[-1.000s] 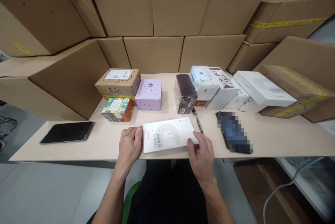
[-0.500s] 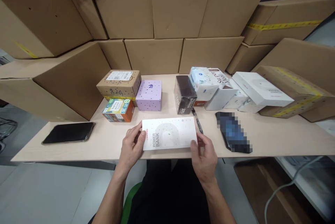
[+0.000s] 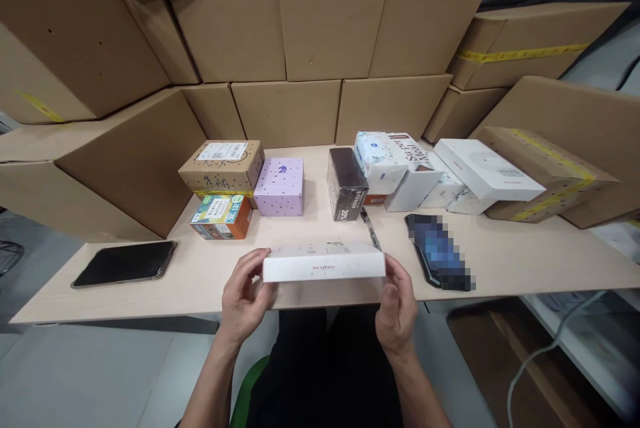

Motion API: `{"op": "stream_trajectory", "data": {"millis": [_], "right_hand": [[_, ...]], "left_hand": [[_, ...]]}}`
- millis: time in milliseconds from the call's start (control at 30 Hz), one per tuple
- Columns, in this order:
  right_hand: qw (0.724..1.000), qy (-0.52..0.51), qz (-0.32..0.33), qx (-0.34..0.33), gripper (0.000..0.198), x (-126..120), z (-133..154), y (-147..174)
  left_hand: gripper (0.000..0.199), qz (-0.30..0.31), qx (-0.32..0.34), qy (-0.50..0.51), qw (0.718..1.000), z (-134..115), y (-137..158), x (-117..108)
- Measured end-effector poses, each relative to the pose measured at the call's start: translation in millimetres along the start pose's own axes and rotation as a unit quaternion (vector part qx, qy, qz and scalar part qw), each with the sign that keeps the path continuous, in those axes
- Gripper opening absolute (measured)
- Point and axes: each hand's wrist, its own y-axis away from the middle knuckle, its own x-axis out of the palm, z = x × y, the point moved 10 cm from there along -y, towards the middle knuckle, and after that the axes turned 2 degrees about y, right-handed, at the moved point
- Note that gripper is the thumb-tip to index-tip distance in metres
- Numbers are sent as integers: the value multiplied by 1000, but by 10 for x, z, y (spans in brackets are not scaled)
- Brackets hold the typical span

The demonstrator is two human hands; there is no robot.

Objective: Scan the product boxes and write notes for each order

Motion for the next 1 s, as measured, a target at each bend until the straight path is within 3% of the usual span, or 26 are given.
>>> {"op": "stream_trajectory", "data": {"millis": [200, 433, 567, 700, 867, 1000], "right_hand": [[994, 86, 58, -16, 45, 16, 170, -48], [980, 147, 131, 30, 42, -21, 76, -139], [961, 251, 109, 33, 42, -110, 6, -520], [932, 334, 133, 40, 41, 67, -164, -912], [922, 346, 161, 70, 31, 279, -326, -1032], [934, 304, 161, 93, 33, 135, -307, -952]], "left_hand": [[29, 80, 6, 12, 997, -141, 118, 29], [27, 66, 71, -133, 986, -310, 196, 120], [26, 59, 98, -138, 984, -402, 168, 142], [28, 37, 144, -145, 978, -556, 112, 172], [28, 34, 172, -180, 968, -688, 68, 302], [26, 43, 163, -224, 960, -688, 57, 392]]}}
